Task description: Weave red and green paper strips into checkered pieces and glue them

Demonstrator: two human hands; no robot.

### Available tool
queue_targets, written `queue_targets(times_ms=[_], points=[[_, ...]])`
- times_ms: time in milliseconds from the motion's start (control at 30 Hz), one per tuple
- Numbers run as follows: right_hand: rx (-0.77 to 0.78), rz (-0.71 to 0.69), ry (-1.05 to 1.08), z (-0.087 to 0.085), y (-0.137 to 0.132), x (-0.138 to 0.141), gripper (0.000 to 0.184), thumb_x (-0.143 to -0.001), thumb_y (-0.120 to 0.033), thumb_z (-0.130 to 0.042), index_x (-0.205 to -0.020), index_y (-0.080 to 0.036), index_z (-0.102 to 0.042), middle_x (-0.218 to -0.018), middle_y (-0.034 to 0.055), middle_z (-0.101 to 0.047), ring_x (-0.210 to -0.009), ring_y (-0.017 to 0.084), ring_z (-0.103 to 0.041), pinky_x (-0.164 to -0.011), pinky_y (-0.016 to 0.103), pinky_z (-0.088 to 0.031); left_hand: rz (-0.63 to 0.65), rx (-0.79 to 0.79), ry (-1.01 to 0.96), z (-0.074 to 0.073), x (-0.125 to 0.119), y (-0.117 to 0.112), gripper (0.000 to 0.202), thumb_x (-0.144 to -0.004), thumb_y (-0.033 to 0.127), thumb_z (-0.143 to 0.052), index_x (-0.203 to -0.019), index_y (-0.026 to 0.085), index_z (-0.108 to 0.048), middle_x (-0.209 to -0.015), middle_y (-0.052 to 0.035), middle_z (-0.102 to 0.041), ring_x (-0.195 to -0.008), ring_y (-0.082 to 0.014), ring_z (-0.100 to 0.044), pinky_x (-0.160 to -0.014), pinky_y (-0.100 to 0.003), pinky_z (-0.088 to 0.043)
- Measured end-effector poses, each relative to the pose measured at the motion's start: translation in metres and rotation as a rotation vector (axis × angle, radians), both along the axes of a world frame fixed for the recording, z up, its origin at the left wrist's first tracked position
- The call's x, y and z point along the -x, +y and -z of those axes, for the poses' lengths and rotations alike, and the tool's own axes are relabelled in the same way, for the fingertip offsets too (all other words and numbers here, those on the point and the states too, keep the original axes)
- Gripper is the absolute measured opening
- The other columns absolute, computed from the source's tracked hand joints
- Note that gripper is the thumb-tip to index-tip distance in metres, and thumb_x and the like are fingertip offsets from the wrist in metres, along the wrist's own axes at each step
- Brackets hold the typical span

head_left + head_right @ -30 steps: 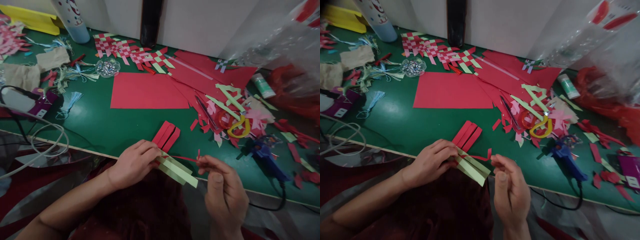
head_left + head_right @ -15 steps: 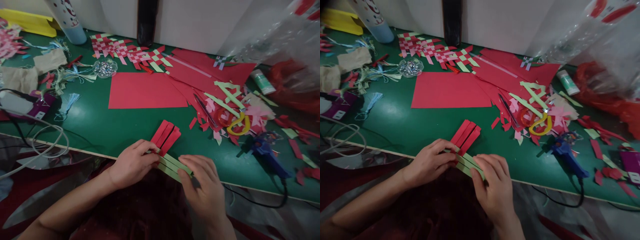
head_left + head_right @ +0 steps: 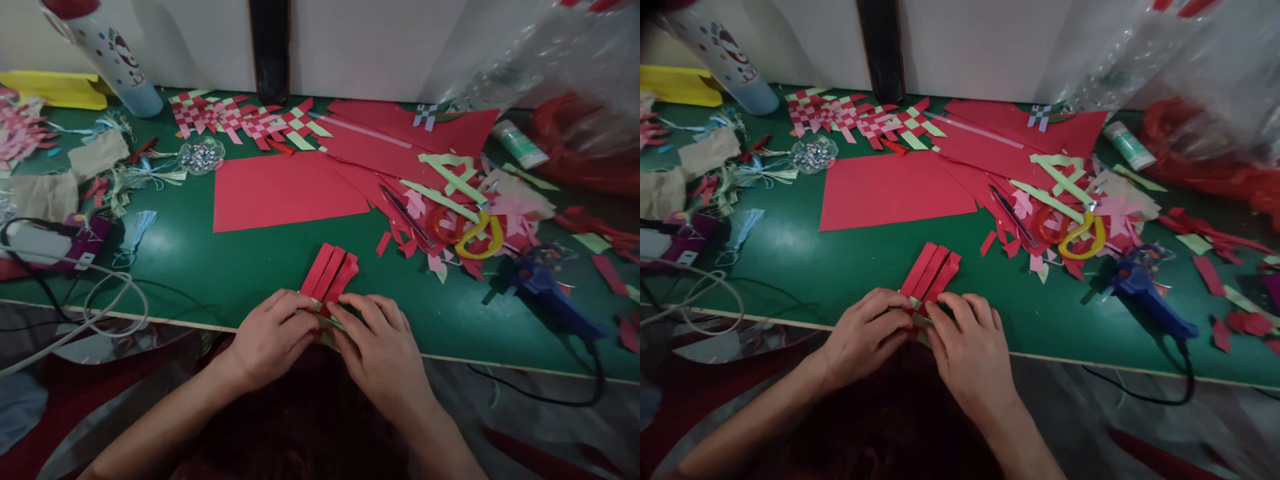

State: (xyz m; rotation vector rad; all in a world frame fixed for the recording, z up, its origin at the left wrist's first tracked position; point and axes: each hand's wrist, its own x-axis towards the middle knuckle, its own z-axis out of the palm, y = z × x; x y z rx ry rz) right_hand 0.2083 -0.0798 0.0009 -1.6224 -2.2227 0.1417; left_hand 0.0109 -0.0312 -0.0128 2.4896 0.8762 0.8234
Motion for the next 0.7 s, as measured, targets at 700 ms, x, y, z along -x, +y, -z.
queue_targets(times_ms=[700], points=[[0.004,-0.015,0.074,0.002,0.004,-0.007,0.034,-0.094,-0.030,-0.055,-0.124,-0.013,-0.061,-0.115,0.0115,-0.065,-0.103,0.027,-0.052,-0.088,0.043,-0.048,0.078,-0.251,0.279,-0.007,-0.002,-0.006,0.021,-0.099,0.013,-0.045,-0.093,0.016,-0.065,-0.093,-0.0010,-0.070,-0.093,-0.0159,-0.064,-0.089,-0.034,-0.055]])
